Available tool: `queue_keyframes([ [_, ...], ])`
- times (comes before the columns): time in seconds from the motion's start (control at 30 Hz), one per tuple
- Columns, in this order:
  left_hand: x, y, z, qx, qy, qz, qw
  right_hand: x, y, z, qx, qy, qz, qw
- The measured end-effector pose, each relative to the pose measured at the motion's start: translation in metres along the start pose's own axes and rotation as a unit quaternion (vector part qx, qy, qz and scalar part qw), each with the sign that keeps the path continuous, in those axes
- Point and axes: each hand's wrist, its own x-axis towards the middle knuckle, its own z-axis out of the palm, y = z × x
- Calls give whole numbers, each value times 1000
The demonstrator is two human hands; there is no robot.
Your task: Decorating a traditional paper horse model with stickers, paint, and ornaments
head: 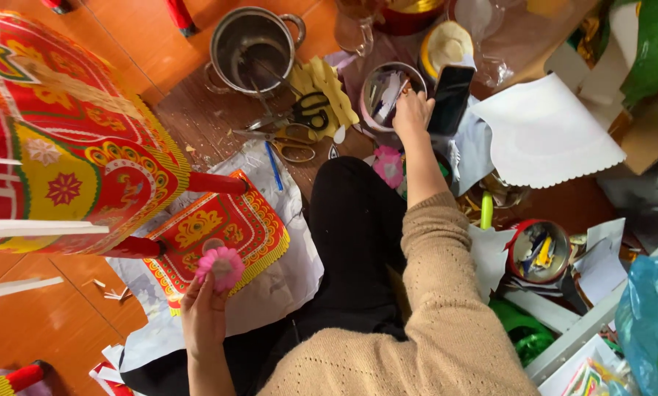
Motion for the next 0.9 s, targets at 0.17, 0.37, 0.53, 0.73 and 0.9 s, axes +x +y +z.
queue_keyframes([
  [0.17,0,2,1,-1,5,-8,1000,-14,19,-2,124,54,22,991],
  [0.37,15,-19,-16,-62,-22,15,998,-70,27,-31,490,19,74,869],
  [0.53,2,-14,-5,-65,-35,9,997,-97,28,-13,518,11,87,851],
  [0.73,-3,-12,-13,-15,-46,2,999,-155,-26,-42,678,-22,39,734],
  [0.9,-42,44,70,188,-222,100,952,-214,-93,-72,721,-70,-47,688],
])
